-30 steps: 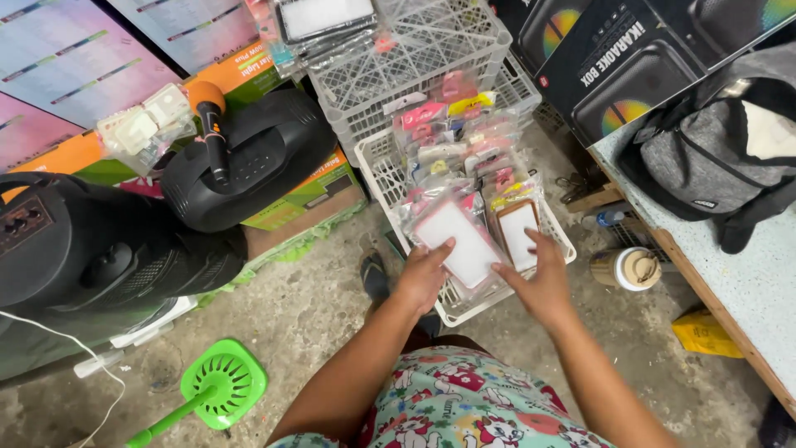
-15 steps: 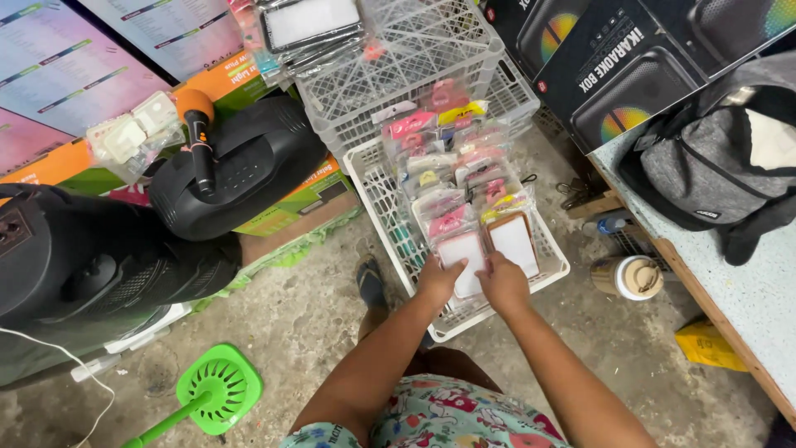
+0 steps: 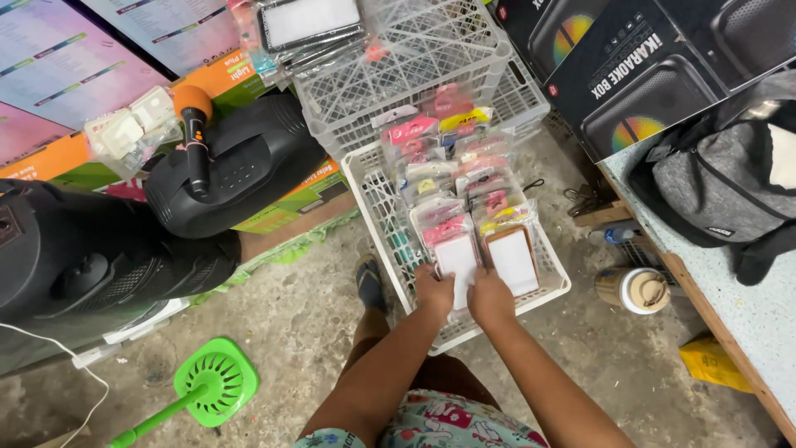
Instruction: The person picks up various packaged items, such as power banks and phone cases, from a white plastic basket and places them into a red basket. The person handles the items one by one, moving them between the baskets.
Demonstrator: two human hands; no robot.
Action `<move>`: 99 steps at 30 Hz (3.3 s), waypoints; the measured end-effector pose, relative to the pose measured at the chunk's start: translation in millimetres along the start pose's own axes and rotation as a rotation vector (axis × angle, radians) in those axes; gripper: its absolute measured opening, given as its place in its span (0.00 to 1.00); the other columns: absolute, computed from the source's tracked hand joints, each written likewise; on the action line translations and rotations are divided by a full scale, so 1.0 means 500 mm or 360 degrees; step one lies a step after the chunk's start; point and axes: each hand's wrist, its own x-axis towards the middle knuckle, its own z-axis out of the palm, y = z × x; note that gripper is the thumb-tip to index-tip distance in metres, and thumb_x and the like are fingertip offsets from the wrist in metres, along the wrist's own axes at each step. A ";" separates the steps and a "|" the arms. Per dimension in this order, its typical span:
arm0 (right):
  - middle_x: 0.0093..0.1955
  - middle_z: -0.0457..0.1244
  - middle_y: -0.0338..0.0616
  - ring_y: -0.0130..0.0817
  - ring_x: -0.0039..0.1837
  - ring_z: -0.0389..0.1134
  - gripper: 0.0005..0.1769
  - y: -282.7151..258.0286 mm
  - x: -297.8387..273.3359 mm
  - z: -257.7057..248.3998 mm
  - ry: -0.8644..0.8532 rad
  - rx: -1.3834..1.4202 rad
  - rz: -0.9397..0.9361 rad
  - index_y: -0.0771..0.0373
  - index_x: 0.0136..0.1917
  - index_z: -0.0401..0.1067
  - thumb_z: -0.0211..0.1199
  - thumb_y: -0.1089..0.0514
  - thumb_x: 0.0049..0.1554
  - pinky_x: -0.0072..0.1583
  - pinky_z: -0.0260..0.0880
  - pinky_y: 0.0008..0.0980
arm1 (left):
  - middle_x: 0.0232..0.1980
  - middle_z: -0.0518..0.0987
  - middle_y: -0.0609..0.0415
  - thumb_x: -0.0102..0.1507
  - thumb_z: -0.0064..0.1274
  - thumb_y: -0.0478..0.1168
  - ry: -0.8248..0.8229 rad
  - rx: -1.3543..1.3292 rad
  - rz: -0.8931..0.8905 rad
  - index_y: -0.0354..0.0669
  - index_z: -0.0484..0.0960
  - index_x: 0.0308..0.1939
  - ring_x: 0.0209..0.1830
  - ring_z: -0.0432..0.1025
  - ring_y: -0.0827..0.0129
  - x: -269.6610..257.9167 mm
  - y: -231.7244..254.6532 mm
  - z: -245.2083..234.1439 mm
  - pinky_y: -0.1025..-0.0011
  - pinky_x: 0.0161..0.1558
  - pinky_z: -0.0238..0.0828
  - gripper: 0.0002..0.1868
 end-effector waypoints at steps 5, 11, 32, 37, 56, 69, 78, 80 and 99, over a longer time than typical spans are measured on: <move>0.52 0.66 0.60 0.58 0.52 0.70 0.12 -0.007 -0.009 0.012 -0.0180 -0.0175 0.0040 0.61 0.50 0.72 0.61 0.53 0.56 0.52 0.71 0.54 | 0.39 0.79 0.47 0.57 0.60 0.34 -0.0036 0.0136 -0.0064 0.38 0.72 0.54 0.36 0.75 0.59 -0.035 0.072 -0.023 0.60 0.36 0.73 0.22; 0.50 0.67 0.56 0.55 0.54 0.70 0.12 -0.031 -0.004 -0.015 -0.0159 -0.0172 -0.0003 0.62 0.47 0.74 0.61 0.52 0.55 0.54 0.71 0.52 | 0.41 0.84 0.44 0.56 0.60 0.34 -0.0129 0.0274 0.0456 0.36 0.79 0.52 0.40 0.80 0.56 0.013 -0.029 -0.021 0.62 0.42 0.76 0.20; 0.56 0.67 0.54 0.47 0.51 0.71 0.20 -0.475 0.540 -0.274 0.0337 0.0507 -0.0495 0.64 0.59 0.74 0.63 0.53 0.56 0.52 0.73 0.41 | 0.70 0.72 0.43 0.67 0.48 0.45 -0.0790 -0.1798 -0.0330 0.38 0.66 0.68 0.69 0.69 0.49 0.431 0.530 -0.438 0.54 0.66 0.67 0.27; 0.59 0.65 0.56 0.44 0.55 0.69 0.27 -0.494 0.720 -0.234 0.0550 0.0586 -0.0540 0.67 0.67 0.69 0.66 0.52 0.58 0.55 0.69 0.40 | 0.75 0.68 0.47 0.68 0.43 0.50 -0.0781 -0.2011 -0.0273 0.46 0.61 0.72 0.73 0.65 0.51 0.512 0.604 -0.461 0.51 0.68 0.60 0.30; 0.42 0.65 0.48 0.35 0.42 0.66 0.31 -0.533 0.940 -0.213 0.0181 0.1098 -0.0029 0.71 0.59 0.68 0.77 0.59 0.47 0.43 0.67 0.34 | 0.66 0.78 0.46 0.69 0.45 0.53 -0.0916 -0.1863 -0.0410 0.38 0.72 0.58 0.68 0.72 0.52 0.632 0.672 -0.512 0.52 0.64 0.68 0.23; 0.44 0.65 0.32 0.22 0.40 0.59 0.14 -0.520 0.891 -0.226 -0.0321 0.1898 0.0277 0.59 0.55 0.76 0.68 0.66 0.55 0.41 0.58 0.24 | 0.61 0.78 0.47 0.65 0.53 0.49 -0.0953 -0.1956 -0.0482 0.47 0.75 0.62 0.67 0.73 0.51 0.610 0.697 -0.485 0.52 0.66 0.70 0.22; 0.43 0.66 0.28 0.19 0.42 0.63 0.16 -0.549 0.732 -0.260 -0.0350 0.2158 0.0440 0.54 0.55 0.73 0.65 0.64 0.52 0.42 0.60 0.24 | 0.60 0.79 0.50 0.65 0.58 0.40 -0.0932 -0.1940 -0.0150 0.46 0.71 0.65 0.56 0.76 0.54 0.476 0.747 -0.491 0.51 0.57 0.77 0.24; 0.43 0.63 0.27 0.19 0.43 0.61 0.17 -0.514 0.714 -0.219 -0.0195 0.2187 0.0276 0.57 0.57 0.71 0.66 0.66 0.54 0.43 0.59 0.22 | 0.60 0.79 0.50 0.64 0.57 0.39 -0.0800 -0.1864 -0.0119 0.46 0.70 0.64 0.55 0.77 0.53 0.443 0.759 -0.490 0.48 0.56 0.77 0.24; 0.64 0.59 0.43 0.27 0.61 0.64 0.09 -0.396 0.301 -0.259 0.0800 0.1239 -0.0415 0.61 0.52 0.72 0.61 0.70 0.59 0.56 0.68 0.24 | 0.56 0.82 0.50 0.64 0.58 0.46 -0.0826 -0.1572 -0.0246 0.44 0.74 0.60 0.53 0.78 0.56 0.159 0.553 -0.424 0.51 0.55 0.76 0.22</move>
